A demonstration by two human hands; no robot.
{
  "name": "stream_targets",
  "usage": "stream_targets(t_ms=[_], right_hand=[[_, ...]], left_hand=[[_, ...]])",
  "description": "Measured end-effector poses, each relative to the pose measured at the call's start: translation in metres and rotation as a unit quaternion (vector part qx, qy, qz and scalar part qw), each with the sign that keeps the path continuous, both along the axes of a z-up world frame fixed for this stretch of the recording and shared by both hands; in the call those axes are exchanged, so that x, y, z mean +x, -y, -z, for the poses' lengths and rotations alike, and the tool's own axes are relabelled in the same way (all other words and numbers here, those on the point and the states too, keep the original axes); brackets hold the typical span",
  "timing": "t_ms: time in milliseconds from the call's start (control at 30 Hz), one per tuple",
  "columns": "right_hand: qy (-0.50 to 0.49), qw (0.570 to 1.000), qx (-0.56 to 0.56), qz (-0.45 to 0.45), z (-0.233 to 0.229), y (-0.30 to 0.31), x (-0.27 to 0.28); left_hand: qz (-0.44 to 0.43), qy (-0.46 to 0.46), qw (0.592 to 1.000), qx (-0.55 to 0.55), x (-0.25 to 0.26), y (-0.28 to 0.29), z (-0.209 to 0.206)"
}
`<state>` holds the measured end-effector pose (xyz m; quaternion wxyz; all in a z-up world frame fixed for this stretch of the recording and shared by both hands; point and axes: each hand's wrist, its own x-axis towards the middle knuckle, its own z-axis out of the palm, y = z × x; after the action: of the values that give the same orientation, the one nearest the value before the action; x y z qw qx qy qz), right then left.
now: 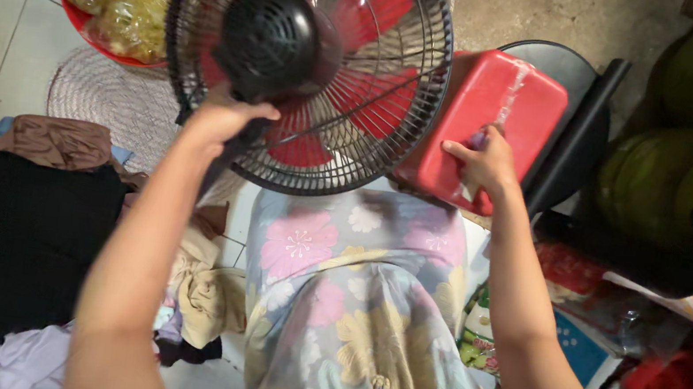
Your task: The person disassembles a standing fan by removing the front grille, detaching the pole from the base, and using a screwdriver to loosen screws on the fan housing. The person then reassembles the fan components.
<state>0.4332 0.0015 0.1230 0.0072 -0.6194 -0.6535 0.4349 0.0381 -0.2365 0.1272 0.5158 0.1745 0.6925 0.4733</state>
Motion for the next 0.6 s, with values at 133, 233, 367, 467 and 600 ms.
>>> stream_targets(t_ms=[133, 233, 367, 467, 600], right_hand=[[-0.089, 0.993, -0.063, 0.039, 0.018, 0.018, -0.043], [-0.110, 0.986, -0.100, 0.081, 0.052, 0.029, -0.088], [-0.139, 0.971, -0.141, 0.131, 0.103, 0.042, -0.146], [-0.163, 0.964, -0.151, 0.148, 0.125, 0.041, -0.184], [-0.179, 0.958, -0.162, 0.152, 0.141, 0.050, -0.205]], left_hand=[[-0.004, -0.024, 1.000, 0.015, -0.029, 0.021, -0.069], [-0.013, -0.036, 0.998, 0.049, -0.046, 0.029, -0.112], [0.002, -0.056, 0.996, 0.068, -0.061, 0.037, -0.147], [0.022, -0.058, 0.994, 0.085, -0.066, 0.037, -0.162], [0.044, -0.057, 0.993, 0.097, -0.066, 0.035, -0.165]])
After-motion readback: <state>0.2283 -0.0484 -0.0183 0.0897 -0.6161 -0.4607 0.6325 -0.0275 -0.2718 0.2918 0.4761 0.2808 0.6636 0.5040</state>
